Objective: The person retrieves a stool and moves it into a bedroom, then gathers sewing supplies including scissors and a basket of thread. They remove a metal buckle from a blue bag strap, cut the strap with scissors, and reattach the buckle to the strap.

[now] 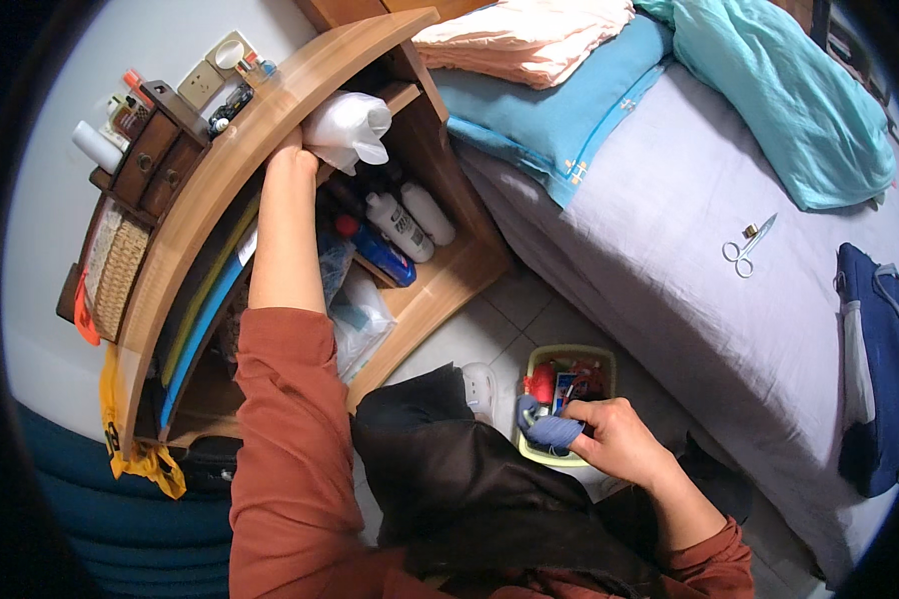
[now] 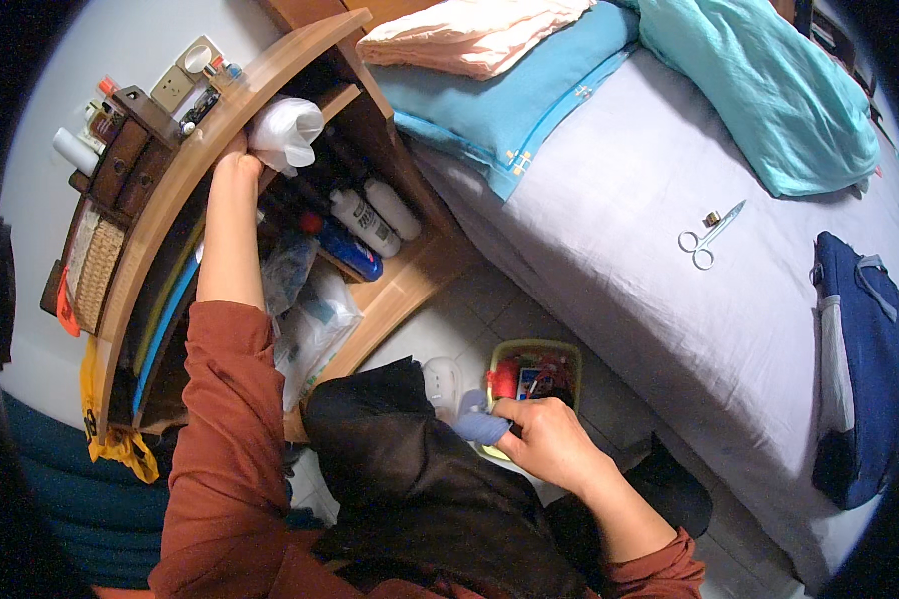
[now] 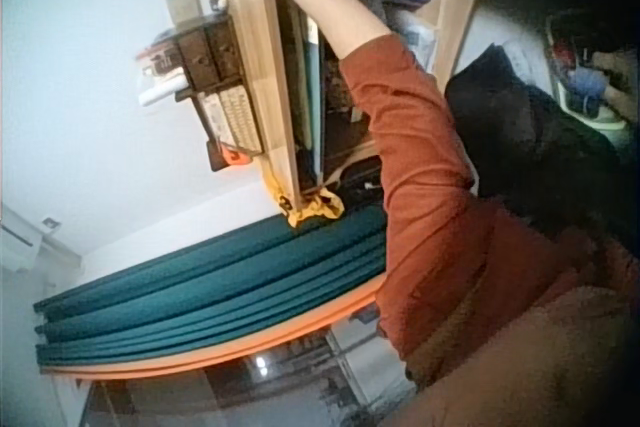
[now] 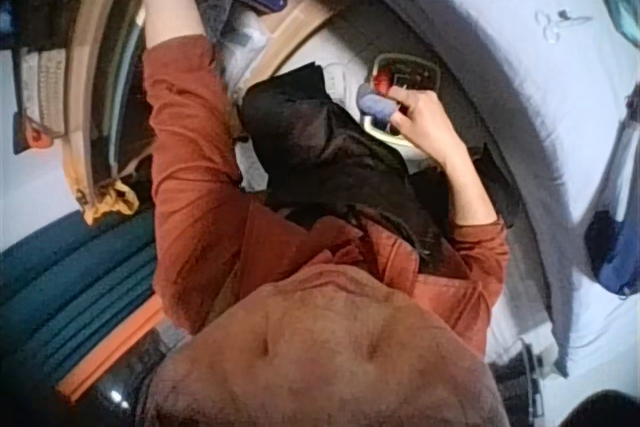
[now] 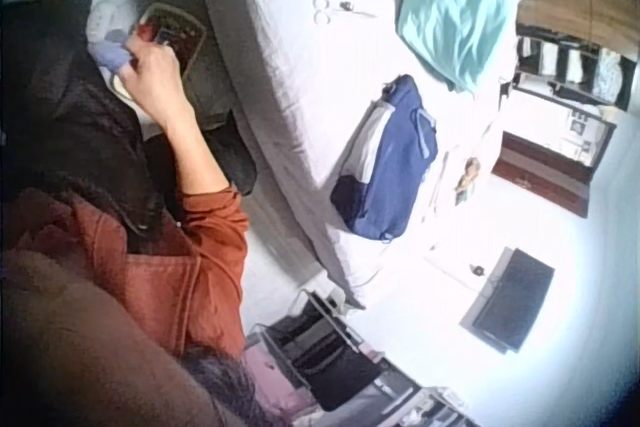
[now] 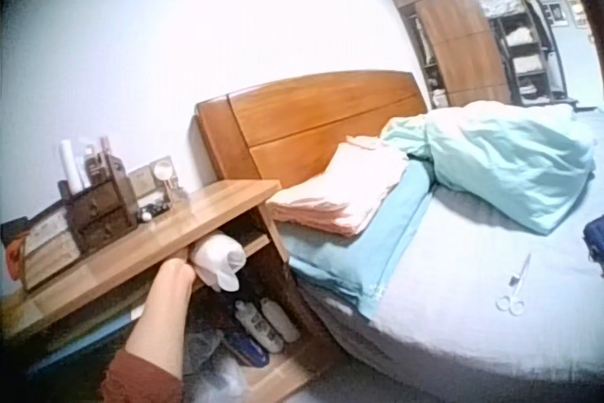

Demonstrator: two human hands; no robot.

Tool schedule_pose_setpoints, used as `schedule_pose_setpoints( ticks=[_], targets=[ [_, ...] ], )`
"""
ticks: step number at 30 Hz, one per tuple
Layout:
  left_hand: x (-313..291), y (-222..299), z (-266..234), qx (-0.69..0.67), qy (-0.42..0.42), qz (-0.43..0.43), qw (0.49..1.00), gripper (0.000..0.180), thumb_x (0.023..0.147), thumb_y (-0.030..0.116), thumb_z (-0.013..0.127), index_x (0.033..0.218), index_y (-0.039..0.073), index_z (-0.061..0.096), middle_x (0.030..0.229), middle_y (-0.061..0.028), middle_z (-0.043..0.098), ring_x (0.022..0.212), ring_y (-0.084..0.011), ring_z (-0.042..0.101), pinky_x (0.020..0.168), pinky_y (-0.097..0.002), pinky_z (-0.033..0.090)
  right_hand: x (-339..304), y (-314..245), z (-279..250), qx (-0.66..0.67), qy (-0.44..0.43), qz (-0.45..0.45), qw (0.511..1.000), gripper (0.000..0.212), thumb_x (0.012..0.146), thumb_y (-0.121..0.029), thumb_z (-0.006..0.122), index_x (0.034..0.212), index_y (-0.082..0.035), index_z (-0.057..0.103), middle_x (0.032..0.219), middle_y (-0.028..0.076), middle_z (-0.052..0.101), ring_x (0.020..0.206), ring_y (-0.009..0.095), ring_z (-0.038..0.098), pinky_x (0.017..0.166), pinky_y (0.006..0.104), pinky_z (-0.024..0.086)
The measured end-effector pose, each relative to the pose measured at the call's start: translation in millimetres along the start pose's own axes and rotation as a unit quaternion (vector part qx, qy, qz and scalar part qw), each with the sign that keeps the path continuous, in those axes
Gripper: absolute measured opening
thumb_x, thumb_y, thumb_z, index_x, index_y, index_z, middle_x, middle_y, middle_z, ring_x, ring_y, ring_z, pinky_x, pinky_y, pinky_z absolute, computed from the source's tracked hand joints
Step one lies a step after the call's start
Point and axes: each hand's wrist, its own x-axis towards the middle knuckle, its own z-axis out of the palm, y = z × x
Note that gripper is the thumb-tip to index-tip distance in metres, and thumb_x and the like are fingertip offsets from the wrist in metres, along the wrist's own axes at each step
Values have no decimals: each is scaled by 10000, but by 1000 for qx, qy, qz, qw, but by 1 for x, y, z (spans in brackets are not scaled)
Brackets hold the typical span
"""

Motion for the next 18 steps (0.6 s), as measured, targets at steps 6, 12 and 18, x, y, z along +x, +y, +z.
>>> schedule_pose_setpoints(
  ticks=[6,12,18],
  targets=[
    [-4,-3,9,20,-1,41,999,350,835,238,559,1116,34,513,1103,-106,548,979,-223,532,863,-384,424,-2,3,2,-2,-10,19,1000,138,722,-165,595,812,-60,602,660,184,569,650,353,574,591,402,463],
    [-16,-10,8,63,5,99,993,367,837,250,556,1128,31,508,1117,-107,541,992,-216,523,869,-369,414,-3,-1,4,-9,-16,32,999,150,690,-96,572,826,-33,582,709,183,578,684,348,574,616,384,459],
    [-31,-16,3,128,23,168,977,384,839,263,553,1139,28,502,1131,-108,533,1005,-210,514,874,-354,404,-1,5,9,-45,-13,76,996,136,698,-87,572,823,-33,580,723,183,581,685,346,576,616,389,456]
  ],
)
